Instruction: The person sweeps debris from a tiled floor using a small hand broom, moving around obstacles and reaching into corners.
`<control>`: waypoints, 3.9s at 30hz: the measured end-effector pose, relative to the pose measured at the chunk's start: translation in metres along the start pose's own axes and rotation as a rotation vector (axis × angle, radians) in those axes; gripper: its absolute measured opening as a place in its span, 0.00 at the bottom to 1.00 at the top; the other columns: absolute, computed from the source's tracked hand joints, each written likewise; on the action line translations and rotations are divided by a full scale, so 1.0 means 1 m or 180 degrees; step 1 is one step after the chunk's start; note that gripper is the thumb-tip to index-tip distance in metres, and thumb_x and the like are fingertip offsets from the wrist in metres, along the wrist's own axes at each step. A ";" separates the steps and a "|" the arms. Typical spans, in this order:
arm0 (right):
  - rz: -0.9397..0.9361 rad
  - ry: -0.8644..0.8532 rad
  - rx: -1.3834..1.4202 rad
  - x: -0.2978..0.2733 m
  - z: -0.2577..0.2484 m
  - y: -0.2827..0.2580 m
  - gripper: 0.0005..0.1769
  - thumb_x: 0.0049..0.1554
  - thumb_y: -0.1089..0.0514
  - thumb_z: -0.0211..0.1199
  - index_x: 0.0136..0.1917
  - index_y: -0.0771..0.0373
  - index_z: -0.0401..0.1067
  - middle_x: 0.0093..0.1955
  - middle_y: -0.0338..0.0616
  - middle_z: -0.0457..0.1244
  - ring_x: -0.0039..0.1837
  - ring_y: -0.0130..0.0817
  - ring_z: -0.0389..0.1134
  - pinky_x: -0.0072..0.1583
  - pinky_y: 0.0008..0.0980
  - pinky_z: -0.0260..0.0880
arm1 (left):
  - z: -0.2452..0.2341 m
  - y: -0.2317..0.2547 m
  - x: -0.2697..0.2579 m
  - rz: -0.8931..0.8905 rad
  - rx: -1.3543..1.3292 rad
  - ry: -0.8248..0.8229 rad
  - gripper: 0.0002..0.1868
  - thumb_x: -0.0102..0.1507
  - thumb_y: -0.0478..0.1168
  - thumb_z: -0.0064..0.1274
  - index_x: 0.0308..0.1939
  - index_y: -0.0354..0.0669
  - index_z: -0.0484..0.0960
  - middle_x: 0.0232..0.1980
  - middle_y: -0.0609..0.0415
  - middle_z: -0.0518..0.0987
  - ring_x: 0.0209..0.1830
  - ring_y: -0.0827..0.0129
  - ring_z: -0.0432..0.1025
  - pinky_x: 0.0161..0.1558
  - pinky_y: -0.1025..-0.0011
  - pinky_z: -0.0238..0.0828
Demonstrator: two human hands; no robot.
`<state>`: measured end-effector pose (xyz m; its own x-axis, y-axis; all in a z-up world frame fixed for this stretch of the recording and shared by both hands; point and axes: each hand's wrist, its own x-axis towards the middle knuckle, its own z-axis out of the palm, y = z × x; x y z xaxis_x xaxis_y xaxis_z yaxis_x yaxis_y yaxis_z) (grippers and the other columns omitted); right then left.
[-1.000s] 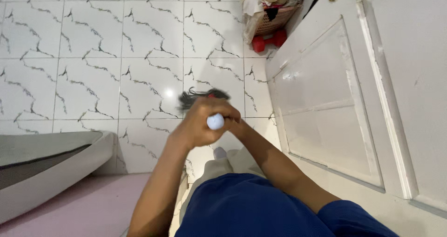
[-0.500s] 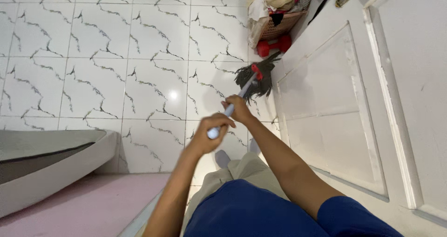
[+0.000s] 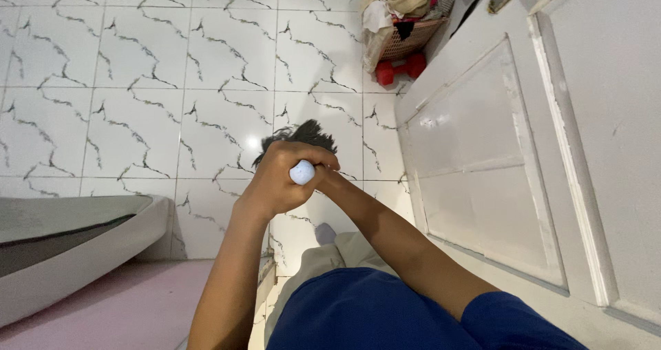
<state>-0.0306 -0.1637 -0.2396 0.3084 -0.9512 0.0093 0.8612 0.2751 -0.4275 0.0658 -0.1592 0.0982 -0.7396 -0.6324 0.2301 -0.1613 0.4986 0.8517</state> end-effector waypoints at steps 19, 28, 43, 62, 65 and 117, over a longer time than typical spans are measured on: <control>-0.1064 0.1045 -0.5611 -0.045 -0.056 -0.100 0.13 0.56 0.60 0.68 0.34 0.67 0.70 0.34 0.47 0.61 0.40 0.38 0.63 0.45 0.37 0.65 | 0.101 -0.083 -0.025 -0.0308 -0.0562 0.0263 0.11 0.58 0.25 0.49 0.40 0.37 0.85 0.38 0.47 0.82 0.37 0.62 0.77 0.43 0.68 0.74; -0.0875 0.1732 -0.4736 -0.056 0.059 -0.097 0.12 0.56 0.57 0.66 0.42 0.71 0.75 0.34 0.53 0.67 0.37 0.34 0.68 0.40 0.37 0.68 | 0.021 -0.038 0.046 -0.0597 -0.1310 0.0167 0.10 0.58 0.28 0.43 0.32 0.32 0.82 0.28 0.52 0.79 0.28 0.71 0.72 0.33 0.71 0.70; -0.1375 0.1627 -0.4901 -0.091 -0.017 -0.144 0.13 0.60 0.61 0.64 0.35 0.67 0.67 0.34 0.48 0.60 0.38 0.37 0.61 0.42 0.39 0.63 | 0.091 -0.025 0.035 -0.0033 -0.0618 -0.0707 0.08 0.60 0.30 0.51 0.39 0.38 0.85 0.36 0.49 0.84 0.35 0.62 0.79 0.42 0.66 0.76; -0.2733 0.1642 -0.4289 -0.209 0.064 -0.155 0.13 0.59 0.64 0.57 0.55 0.77 0.66 0.44 0.55 0.63 0.42 0.37 0.65 0.44 0.41 0.64 | 0.142 0.040 0.075 -0.0369 -0.1144 -0.1397 0.10 0.55 0.32 0.46 0.32 0.34 0.83 0.27 0.52 0.82 0.28 0.71 0.76 0.36 0.72 0.76; -0.0664 0.2619 -0.4441 -0.249 0.060 -0.142 0.10 0.59 0.59 0.59 0.40 0.68 0.73 0.30 0.48 0.66 0.32 0.33 0.67 0.37 0.37 0.64 | 0.157 0.039 0.068 -0.0642 -0.1214 -0.1275 0.11 0.55 0.32 0.45 0.28 0.32 0.83 0.24 0.50 0.79 0.25 0.72 0.72 0.32 0.72 0.72; -0.0158 0.0297 -0.4133 -0.206 -0.035 -0.071 0.09 0.60 0.56 0.64 0.46 0.65 0.73 0.46 0.42 0.64 0.52 0.28 0.66 0.55 0.34 0.69 | 0.174 0.068 -0.083 0.0328 -0.0449 0.0334 0.09 0.57 0.29 0.51 0.37 0.39 0.85 0.38 0.50 0.84 0.39 0.64 0.78 0.47 0.68 0.76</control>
<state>-0.1698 0.0073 -0.2431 0.2136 -0.9769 0.0103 -0.1627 -0.0459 -0.9856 0.0027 0.0307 0.0552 -0.6743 -0.6442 0.3611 0.0103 0.4807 0.8768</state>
